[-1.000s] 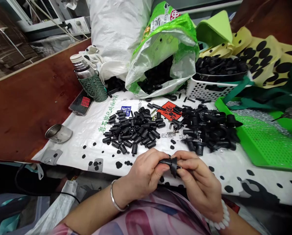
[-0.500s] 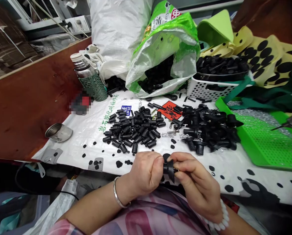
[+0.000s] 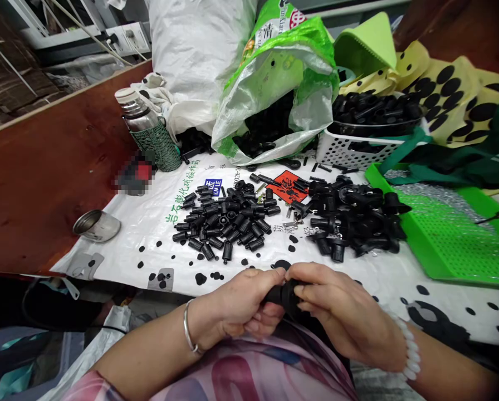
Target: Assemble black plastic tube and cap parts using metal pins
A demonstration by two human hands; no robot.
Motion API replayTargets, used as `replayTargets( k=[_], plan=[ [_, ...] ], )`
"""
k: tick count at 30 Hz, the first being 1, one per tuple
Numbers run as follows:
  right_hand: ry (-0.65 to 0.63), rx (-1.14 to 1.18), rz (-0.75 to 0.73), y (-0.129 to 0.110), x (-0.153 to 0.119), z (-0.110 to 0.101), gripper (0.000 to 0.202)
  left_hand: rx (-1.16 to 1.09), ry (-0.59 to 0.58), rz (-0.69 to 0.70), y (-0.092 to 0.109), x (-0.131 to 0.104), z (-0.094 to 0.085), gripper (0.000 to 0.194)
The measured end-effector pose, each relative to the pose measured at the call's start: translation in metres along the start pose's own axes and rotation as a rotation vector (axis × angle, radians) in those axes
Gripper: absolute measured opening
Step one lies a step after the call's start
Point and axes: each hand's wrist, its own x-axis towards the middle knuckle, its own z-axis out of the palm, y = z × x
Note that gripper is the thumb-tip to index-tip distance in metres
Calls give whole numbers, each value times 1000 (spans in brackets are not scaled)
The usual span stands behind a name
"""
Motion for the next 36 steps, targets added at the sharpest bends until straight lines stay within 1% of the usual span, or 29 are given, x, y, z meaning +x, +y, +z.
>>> replayTargets(
  k=[1,2,3,5,7,9,10,11,12,13,14,16,18,20,21,22,24,27,29,33,36],
  plan=[
    [23,22,30,0,-1,2,23,0,39,54,0,1,1,48],
    [52,40,65,0,-3,4,22,64,104,156,-1,1,3,49],
    [88,57,105,0,-6,8,21,180,183,279,-1,2,4,49],
    [178,90,183,-2,-12,14,22,515,331,555,0,3,4,48],
    [248,146,260,-4,-16,18,22,874,426,839,1,3,1,41],
    [273,215,313,-7,-17,19,19,1134,448,1060,3,3,-3,33],
    [274,244,327,-8,-17,19,18,1210,442,1133,4,3,-5,32],
    [276,264,334,-9,-15,18,17,1251,433,1174,5,3,-6,31],
    [283,274,333,-9,-14,17,15,1252,422,1189,6,3,-7,31],
    [290,279,330,-9,-11,16,13,1208,411,1180,6,3,-7,33],
    [297,283,333,-8,-8,15,11,1116,406,1144,6,4,-6,35],
    [327,309,348,-7,-2,15,5,802,410,999,6,7,-3,40],
    [392,366,369,-5,2,16,4,391,399,794,7,11,2,46],
    [460,409,406,-3,4,21,16,35,355,620,7,15,6,52],
    [469,410,431,-3,4,25,22,-88,332,569,7,17,7,55],
    [460,397,456,-2,3,29,26,-168,320,549,7,19,8,56],
    [433,355,507,-1,0,38,32,-214,340,580,4,22,9,54],
    [476,350,591,-1,-2,48,27,-99,394,636,-1,25,10,48],
    [508,392,632,-2,-2,50,23,-8,396,645,-4,26,11,47],
    [502,495,655,-4,-2,49,27,107,420,665,-5,25,10,48],
    [516,522,670,-3,-3,48,28,219,456,674,-3,23,8,47]
  ],
)
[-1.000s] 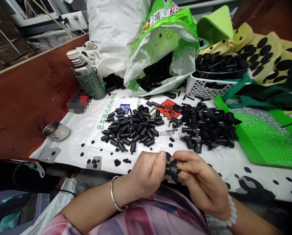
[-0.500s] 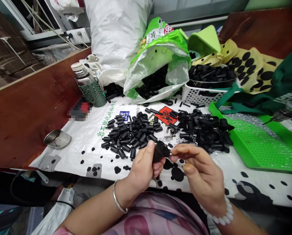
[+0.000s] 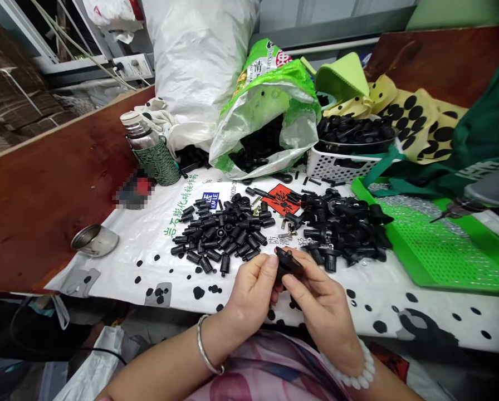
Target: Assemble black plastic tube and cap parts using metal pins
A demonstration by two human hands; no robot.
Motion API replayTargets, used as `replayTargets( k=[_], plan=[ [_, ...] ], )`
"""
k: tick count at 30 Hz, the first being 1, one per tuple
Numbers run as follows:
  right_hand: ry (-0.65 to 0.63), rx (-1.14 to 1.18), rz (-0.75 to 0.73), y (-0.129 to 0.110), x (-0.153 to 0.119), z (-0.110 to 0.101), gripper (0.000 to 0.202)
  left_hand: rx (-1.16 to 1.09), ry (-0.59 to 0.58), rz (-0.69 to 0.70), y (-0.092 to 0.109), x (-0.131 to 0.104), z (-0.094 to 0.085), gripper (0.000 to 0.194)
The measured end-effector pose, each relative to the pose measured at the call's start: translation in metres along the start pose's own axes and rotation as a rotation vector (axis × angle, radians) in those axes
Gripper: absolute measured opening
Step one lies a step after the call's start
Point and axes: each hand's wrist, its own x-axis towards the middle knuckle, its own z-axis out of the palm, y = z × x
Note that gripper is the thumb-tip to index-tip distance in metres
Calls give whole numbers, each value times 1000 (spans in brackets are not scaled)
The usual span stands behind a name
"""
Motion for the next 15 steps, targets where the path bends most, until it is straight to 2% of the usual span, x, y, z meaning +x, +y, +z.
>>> replayTargets(
  k=[5,7,9,11,12,15],
  plan=[
    [2,-15,27,-2,2,-3,25,163,63,142,0,0,-8,29],
    [4,-42,13,-3,2,-5,25,248,147,348,2,0,-13,20],
    [12,-93,-20,-3,1,-7,25,422,185,667,6,-1,-17,31],
    [13,-158,-63,-4,0,-9,24,635,91,944,13,-1,-22,43],
    [11,-188,-83,-3,-1,-9,24,719,15,1028,17,0,-23,44],
    [10,-252,-132,-2,-2,-11,23,831,-141,1110,21,3,-27,40]
  ],
)
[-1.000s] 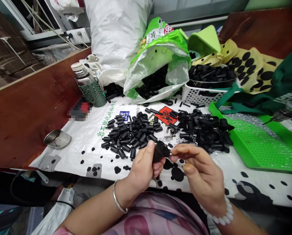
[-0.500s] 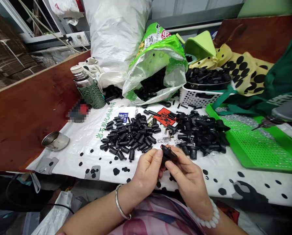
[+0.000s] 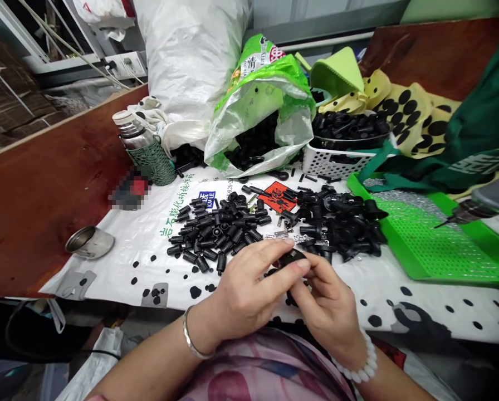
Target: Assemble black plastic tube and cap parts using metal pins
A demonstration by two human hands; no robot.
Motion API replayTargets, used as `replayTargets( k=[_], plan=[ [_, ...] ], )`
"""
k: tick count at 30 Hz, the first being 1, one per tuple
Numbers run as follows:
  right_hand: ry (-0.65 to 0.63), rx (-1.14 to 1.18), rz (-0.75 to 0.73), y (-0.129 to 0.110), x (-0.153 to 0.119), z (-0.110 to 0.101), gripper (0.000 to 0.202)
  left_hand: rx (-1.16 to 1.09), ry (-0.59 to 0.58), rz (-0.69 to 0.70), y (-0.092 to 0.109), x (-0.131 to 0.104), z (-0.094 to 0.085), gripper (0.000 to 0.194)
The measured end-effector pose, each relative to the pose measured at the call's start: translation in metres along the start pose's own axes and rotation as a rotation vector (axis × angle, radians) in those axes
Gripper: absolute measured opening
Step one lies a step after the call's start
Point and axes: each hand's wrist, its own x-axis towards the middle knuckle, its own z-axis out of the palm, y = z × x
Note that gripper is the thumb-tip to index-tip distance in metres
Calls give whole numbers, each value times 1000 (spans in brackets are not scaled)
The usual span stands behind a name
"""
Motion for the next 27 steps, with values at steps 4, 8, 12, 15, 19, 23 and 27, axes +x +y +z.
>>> replayTargets(
  k=[4,8,12,15,19,23,27],
  plan=[
    [21,-52,-45,5,-3,1,24,-36,-23,-12,-3,-5,4,39],
    [75,-114,-72,12,-6,4,24,-106,22,-99,1,-10,9,36],
    [104,-170,-111,13,-8,8,25,-149,116,-175,4,-10,12,37],
    [124,-195,-170,10,-5,10,26,-144,120,-217,3,-9,13,42],
    [121,-273,-278,8,4,10,27,-222,82,-403,-1,-11,15,41],
    [97,-364,-380,7,13,7,30,-331,85,-597,-6,-17,19,37],
    [41,-416,-357,9,15,5,30,-338,140,-644,-9,-22,26,35]
  ],
)
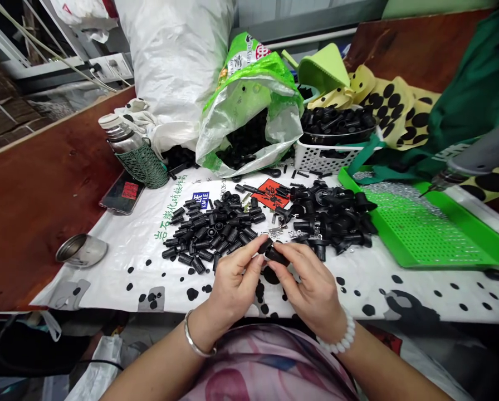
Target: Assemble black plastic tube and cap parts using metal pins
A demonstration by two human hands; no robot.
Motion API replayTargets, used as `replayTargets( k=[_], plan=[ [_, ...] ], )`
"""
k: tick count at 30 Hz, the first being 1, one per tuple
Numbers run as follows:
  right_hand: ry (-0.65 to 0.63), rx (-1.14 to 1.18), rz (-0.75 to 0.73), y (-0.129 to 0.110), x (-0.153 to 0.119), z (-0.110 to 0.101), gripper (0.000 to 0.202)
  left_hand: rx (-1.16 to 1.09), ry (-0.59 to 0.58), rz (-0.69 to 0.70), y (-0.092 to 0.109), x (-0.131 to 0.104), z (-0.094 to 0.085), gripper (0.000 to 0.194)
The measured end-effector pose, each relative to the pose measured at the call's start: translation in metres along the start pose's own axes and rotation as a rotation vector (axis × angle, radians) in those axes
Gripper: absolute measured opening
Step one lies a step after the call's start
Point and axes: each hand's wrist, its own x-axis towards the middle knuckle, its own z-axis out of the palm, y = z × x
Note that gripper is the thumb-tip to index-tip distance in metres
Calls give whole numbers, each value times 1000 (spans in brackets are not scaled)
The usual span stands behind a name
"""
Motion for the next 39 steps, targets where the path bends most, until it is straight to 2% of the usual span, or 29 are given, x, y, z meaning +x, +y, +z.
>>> replayTargets(
  k=[6,15,17,22,24,26,30,32,34,39],
  plan=[
    [-69,-57,35,1,-2,0,30,105,97,69,-8,-3,10,33],
    [-52,-252,-77,0,-3,6,26,136,159,74,-9,-5,12,32],
    [-68,-205,-17,-2,-1,7,23,146,175,77,-8,-5,12,31],
    [-146,66,317,-3,3,5,17,173,188,86,-9,-6,11,31],
    [-160,102,357,-4,3,5,17,178,188,89,-10,-6,11,31],
    [-155,69,307,-3,4,6,16,181,188,91,-11,-6,10,31],
    [-110,-91,55,0,5,9,17,170,197,84,-11,-5,10,30],
    [-96,-113,1,2,6,10,19,159,204,72,-11,-4,10,30],
    [-106,-41,74,2,7,11,18,152,213,62,-11,-3,10,30],
    [-223,413,583,-5,12,9,22,163,224,52,-10,-2,10,29]
  ],
)
